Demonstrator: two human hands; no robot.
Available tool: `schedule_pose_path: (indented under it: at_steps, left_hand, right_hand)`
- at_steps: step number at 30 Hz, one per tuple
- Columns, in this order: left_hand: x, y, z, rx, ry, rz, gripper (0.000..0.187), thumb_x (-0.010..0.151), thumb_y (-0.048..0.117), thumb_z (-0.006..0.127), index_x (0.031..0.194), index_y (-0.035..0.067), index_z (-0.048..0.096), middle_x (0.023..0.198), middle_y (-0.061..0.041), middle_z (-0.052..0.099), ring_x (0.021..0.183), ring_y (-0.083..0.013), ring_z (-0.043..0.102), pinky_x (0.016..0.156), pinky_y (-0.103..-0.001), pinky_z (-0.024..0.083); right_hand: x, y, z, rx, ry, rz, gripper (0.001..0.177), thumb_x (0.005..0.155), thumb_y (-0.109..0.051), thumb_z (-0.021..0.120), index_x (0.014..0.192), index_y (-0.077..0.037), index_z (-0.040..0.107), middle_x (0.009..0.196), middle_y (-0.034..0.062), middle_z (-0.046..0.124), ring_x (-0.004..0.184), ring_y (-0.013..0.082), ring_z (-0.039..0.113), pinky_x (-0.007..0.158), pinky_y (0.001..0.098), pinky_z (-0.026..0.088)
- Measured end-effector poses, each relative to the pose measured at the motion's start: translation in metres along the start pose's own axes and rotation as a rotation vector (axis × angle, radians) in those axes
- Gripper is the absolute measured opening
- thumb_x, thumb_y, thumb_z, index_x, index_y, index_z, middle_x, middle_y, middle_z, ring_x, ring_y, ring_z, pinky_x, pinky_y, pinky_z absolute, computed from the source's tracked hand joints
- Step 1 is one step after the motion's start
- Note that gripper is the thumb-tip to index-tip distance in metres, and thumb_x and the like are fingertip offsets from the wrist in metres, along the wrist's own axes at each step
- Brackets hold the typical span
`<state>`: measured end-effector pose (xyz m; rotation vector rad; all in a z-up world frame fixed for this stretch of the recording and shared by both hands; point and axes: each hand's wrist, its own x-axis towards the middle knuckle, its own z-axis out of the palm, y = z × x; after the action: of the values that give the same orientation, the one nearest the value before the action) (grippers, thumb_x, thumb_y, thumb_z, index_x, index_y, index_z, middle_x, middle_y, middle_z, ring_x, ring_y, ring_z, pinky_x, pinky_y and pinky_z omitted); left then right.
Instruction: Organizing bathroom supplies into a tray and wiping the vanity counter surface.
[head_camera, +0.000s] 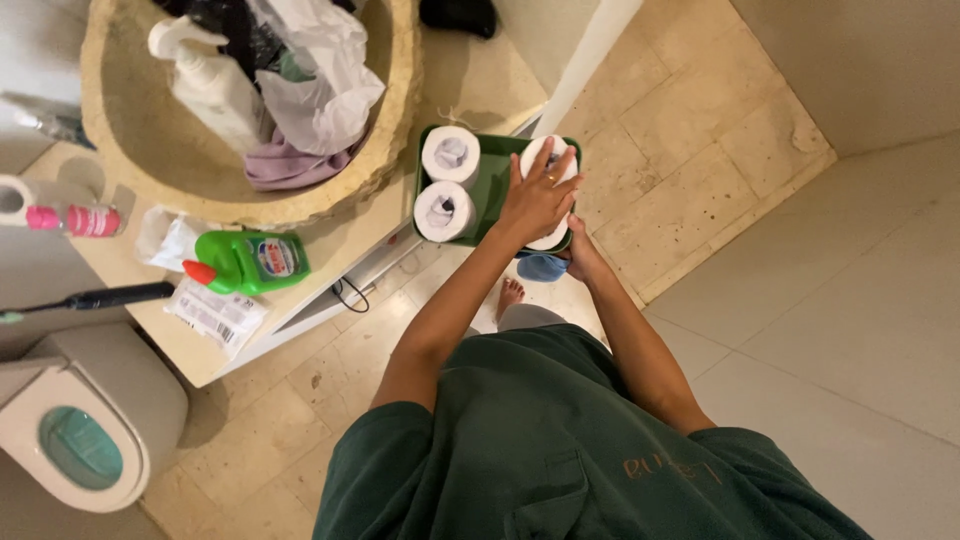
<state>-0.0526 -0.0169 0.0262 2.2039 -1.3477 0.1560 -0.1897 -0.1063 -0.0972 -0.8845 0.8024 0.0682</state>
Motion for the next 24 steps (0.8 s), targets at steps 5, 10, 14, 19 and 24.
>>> schedule_pose_path:
  at_steps: [5,10,14,19,24]
  left_hand:
    - [-0.001,-0.025,0.03,0.02,0.317,0.12,0.038,0.092,0.033,0.066,0.129,0.024,0.066,0.105,-0.001,0.072,0.111,-0.0165,0.065,0.12,-0.067,0.022]
    - [0.009,-0.037,0.064,-0.108,0.061,-0.083,0.021,0.087,0.033,0.073,0.08,0.013,0.069,0.085,-0.004,0.071,0.087,-0.0244,0.073,0.108,-0.042,0.046]
    - [0.024,-0.017,0.042,0.115,-0.091,-0.12,0.067,0.063,0.049,0.089,0.107,0.007,0.063,0.091,-0.012,0.073,0.091,-0.028,0.075,0.111,-0.053,0.044]
    - [0.03,-0.016,0.047,0.204,-0.087,-0.103,0.042,0.077,0.026,0.08,0.106,0.007,0.057,0.096,-0.015,0.073,0.087,-0.0328,0.077,0.106,-0.058,0.047]
    - [0.04,-0.04,-0.017,-0.1,-0.176,-0.05,0.035,0.069,0.01,0.079,0.1,0.002,0.066,0.105,-0.014,0.058,0.094,-0.0385,0.066,0.076,-0.05,0.063]
  right_hand:
    - [-0.049,-0.06,0.055,-0.02,0.033,0.02,0.055,0.087,-0.076,0.053,0.079,-0.022,0.052,0.062,-0.0057,0.04,0.041,0.0066,0.032,0.035,0.0195,0.025]
    - [-0.077,-0.087,0.089,-0.012,0.036,0.033,0.054,0.087,-0.075,0.054,0.072,-0.023,0.047,0.059,-0.007,0.034,0.039,0.0056,0.029,0.034,0.0209,0.023]
    - [-0.063,-0.073,0.077,-0.008,0.071,0.047,0.053,0.085,-0.075,0.056,0.074,-0.024,0.049,0.06,-0.0067,0.034,0.04,0.0072,0.028,0.034,0.0226,0.024]
    - [-0.009,-0.022,0.02,-0.013,0.083,0.071,0.054,0.084,-0.078,0.056,0.074,-0.026,0.046,0.061,-0.007,0.034,0.04,0.0066,0.026,0.036,0.0214,0.023]
    - [-0.079,-0.094,0.087,-0.027,0.054,0.051,0.056,0.082,-0.079,0.056,0.075,-0.024,0.047,0.064,-0.007,0.036,0.043,0.0058,0.029,0.038,0.0206,0.025]
